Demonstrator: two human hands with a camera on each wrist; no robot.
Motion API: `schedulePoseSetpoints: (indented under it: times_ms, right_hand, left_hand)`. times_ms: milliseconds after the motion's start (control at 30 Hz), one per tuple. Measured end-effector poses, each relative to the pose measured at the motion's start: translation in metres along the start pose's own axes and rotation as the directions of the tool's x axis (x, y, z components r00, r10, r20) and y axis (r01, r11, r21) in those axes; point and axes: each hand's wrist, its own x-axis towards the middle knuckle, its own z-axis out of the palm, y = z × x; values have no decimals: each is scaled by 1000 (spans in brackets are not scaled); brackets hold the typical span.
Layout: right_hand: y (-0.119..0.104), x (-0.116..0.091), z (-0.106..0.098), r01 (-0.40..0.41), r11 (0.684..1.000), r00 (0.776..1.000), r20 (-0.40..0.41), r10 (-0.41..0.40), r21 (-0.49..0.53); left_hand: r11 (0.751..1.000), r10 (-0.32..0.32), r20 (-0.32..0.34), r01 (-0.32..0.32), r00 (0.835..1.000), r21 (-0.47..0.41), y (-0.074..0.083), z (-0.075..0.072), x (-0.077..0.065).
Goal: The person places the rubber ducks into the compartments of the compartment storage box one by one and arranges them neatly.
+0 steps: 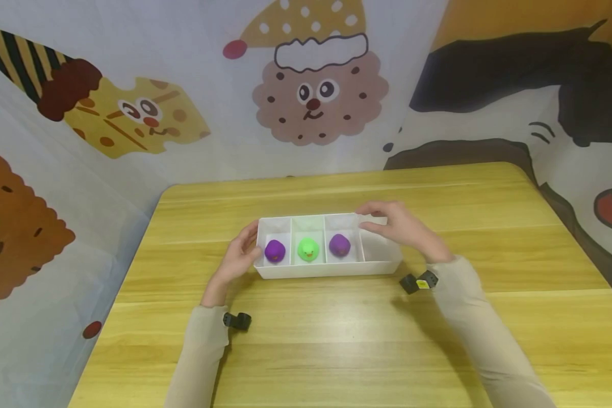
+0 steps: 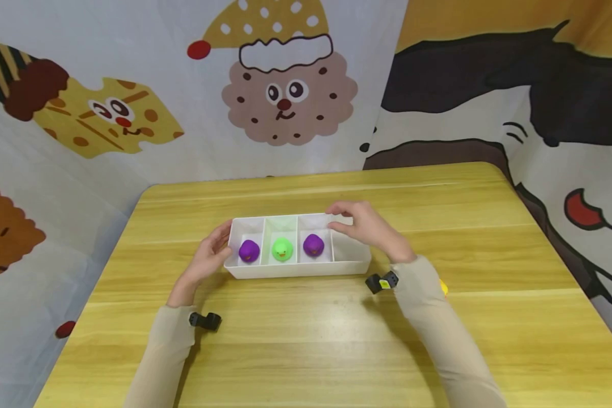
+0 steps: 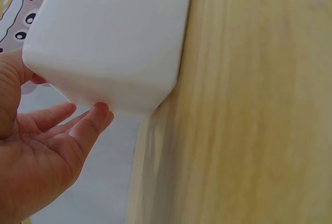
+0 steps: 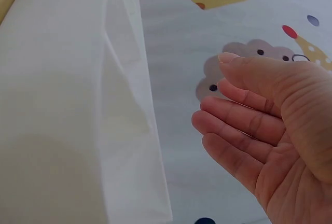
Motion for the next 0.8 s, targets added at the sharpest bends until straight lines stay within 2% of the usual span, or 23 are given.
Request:
schedulePoseSetpoints:
  times_ms: [167, 400, 500, 800]
  right_hand:
    - [0, -7, -9, -11, 1000, 1000, -20, 11, -1]
    - [3, -17, -19, -84, 994, 995, -42, 87, 66]
    - [4, -23, -23, -90, 993, 993, -66, 96, 81]
    - [9, -40, -37, -91, 995, 987, -127, 95, 37]
  left_hand:
    - [1000, 12, 5, -12, 1000, -14, 0, 0, 0]
    - [1000, 9, 6, -9, 1000, 5, -1, 0, 0]
    - [1000, 0, 4, 0, 1000, 17, -1, -1, 0]
    - [1000, -7, 0, 7, 1000, 14, -2, 0, 0]
